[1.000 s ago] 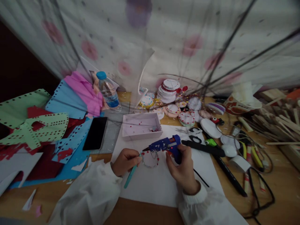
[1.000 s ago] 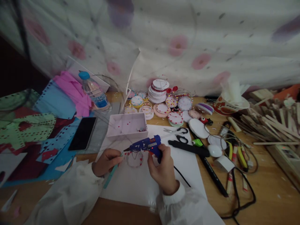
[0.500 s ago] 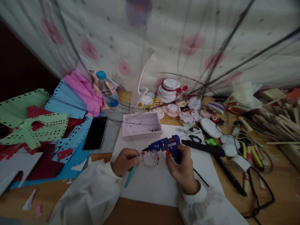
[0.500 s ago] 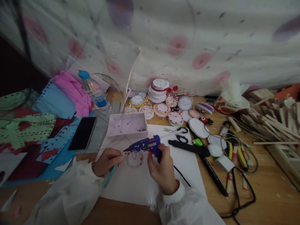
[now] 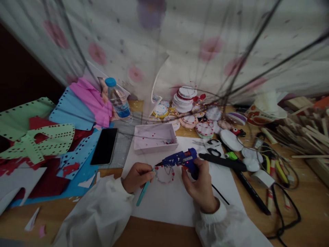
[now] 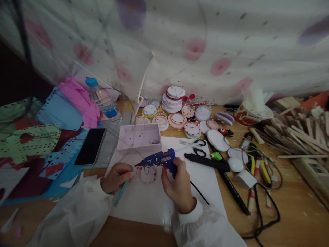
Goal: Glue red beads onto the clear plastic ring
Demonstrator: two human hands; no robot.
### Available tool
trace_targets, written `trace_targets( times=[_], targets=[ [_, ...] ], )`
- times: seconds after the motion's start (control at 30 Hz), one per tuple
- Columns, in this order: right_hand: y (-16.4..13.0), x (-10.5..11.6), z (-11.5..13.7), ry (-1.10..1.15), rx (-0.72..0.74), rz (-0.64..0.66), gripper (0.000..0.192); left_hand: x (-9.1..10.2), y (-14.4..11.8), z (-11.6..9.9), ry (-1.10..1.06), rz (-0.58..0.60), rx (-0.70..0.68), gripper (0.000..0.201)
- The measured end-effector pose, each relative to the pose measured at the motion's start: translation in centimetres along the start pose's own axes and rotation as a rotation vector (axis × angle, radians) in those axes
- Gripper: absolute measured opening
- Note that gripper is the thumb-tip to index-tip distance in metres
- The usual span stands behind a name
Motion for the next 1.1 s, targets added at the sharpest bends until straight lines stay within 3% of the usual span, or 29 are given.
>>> trace_targets(
  times=[0.77,0.97,1.1],
  targets=[
    [0.0,-0.1,0.0,0.003,-0.008,0.016,0.031,0.1,0.1,0.5,-0.059,0.015,0.014,0.037],
    [-0.3,-0.2,-0.4,-0.115,0.022,-0.015,0.029,0.2,0.1,0.8,-0.062,0.013,0.014,0.037],
    [0.1,0.3,-0.9,-0.283,-0.127,-0.061,0.036,0.2,0.1,0.4,-0.026,0.027,0.015,0.038]
  ],
)
Point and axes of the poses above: each hand's wrist, its own y-axis towards the middle knuckle, its own x-axis out of the back of the hand, z = x × y, the point moved 2 cm from there along y, towards the middle knuckle, and after that the axes turned 5 degrees about -y, right-handed, at the moved point
